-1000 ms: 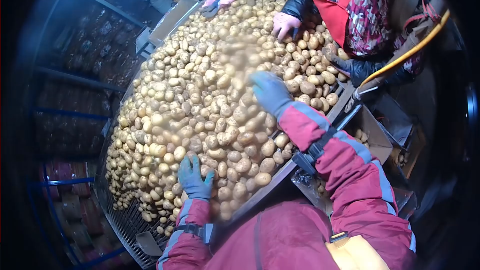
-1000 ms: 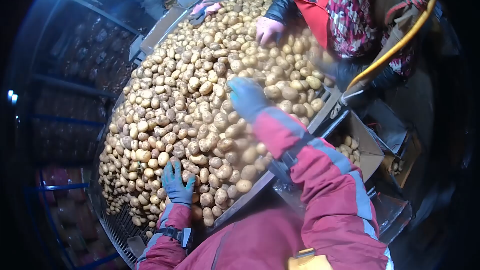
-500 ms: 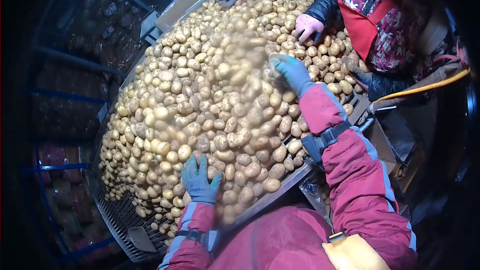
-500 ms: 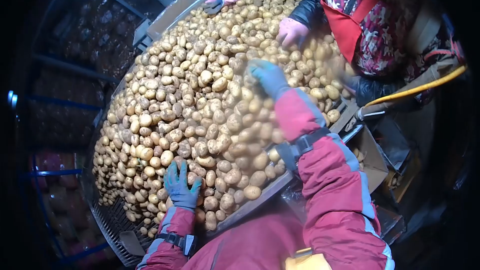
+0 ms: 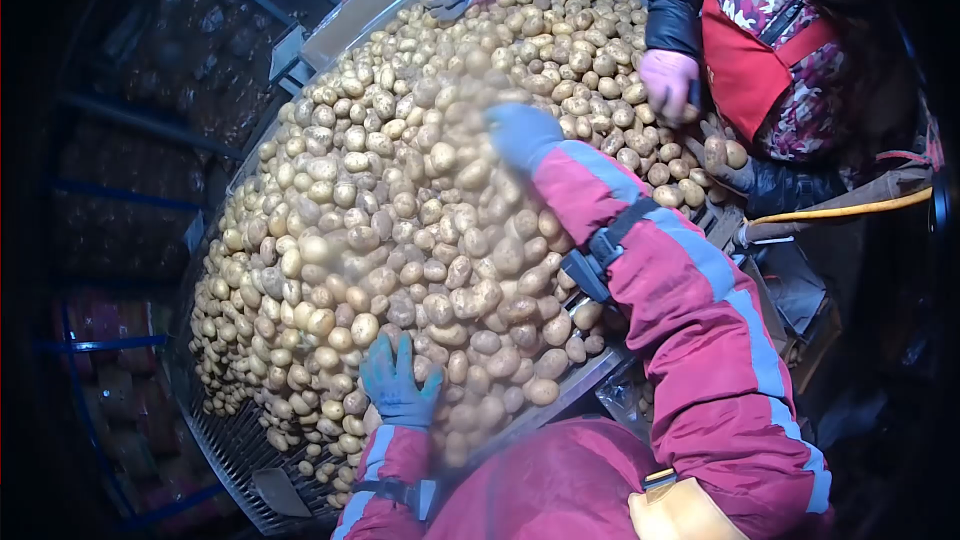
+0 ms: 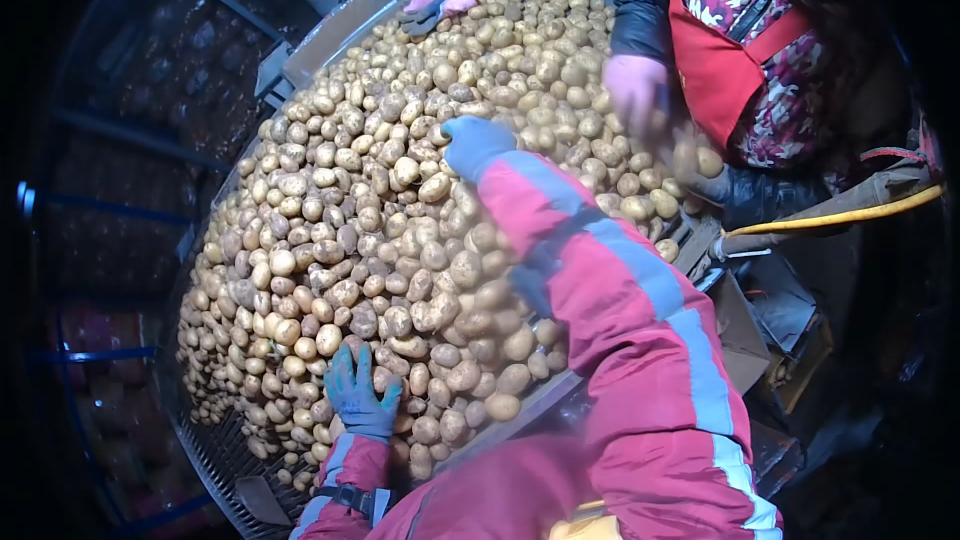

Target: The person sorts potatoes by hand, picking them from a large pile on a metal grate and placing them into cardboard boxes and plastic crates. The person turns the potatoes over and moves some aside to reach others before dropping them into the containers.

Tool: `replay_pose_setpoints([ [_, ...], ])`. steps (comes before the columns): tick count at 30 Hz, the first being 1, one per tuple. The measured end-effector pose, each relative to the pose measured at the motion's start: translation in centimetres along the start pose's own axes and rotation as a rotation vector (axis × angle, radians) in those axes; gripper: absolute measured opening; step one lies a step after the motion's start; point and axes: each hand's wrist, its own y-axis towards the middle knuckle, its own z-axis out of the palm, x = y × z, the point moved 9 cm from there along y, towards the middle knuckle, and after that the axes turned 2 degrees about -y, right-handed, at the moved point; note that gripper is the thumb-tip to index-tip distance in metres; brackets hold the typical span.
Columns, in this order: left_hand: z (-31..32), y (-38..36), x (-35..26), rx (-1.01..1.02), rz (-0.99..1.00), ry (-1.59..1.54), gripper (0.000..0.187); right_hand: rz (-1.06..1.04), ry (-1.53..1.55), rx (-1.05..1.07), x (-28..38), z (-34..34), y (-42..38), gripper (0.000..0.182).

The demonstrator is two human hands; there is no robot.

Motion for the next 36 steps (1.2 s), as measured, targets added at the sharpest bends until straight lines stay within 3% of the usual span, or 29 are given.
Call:
replay_pose_setpoints([
  [4, 0.1, -0.1, 0.1, 0.031, -0.018, -0.015, 0.08, 0.015, -0.331, 0.212, -0.9, 3.0, 0.2, 0.031],
  [10, 0.0, -0.2, 0.2, -0.001, 0.006, -0.015, 0.08, 0.005, -0.245, 0.134, -4.0, 3.0, 0.7, 0.031],
  [13, 0.0, -0.1, 0.0, -0.003, 0.003, -0.029, 0.08, 0.262, 0.768, 0.352, -6.0, 0.4, -2.8, 0.043],
  [14, 0.1, -0.1, 0.1, 0.007, -0.005, -0.02, 0.08, 0.291, 0.969, 0.315, -5.9, -1.0, -4.4, 0.044],
  [18, 0.3, -0.3, 0.2, 0.022, -0.02, -0.012, 0.08, 0.254, 1.261, 0.518, -7.4, -1.0, -9.3, 0.046],
  [21, 0.4, -0.4, 0.2, 0.015, -0.003, 0.003, 0.081, 0.337, 1.531, 0.481, -6.3, -2.4, -14.6, 0.047],
  [24, 0.4, -0.4, 0.0, 0.012, 0.008, 0.002, 0.08, 0.404, 1.553, 0.324, -6.1, -3.2, -18.2, 0.048],
  [28, 0.3, -0.6, -0.2, -0.031, 0.038, 0.038, 0.076, 0.214, 1.546, 0.232, -7.9, -1.1, -19.9, 0.053],
  [30, 0.3, -0.6, -0.2, -0.038, 0.051, 0.048, 0.076, 0.247, 1.495, 0.315, -9.0, 0.6, -21.1, 0.058],
  [32, 0.3, -0.5, -0.3, -0.042, 0.06, 0.053, 0.076, -0.128, 1.276, 0.135, -8.5, -0.9, -21.5, 0.057],
  [36, 0.3, -0.5, -0.4, -0.039, 0.064, 0.055, 0.076, -0.061, 1.284, 0.216, -6.8, -1.9, -23.3, 0.045],
])
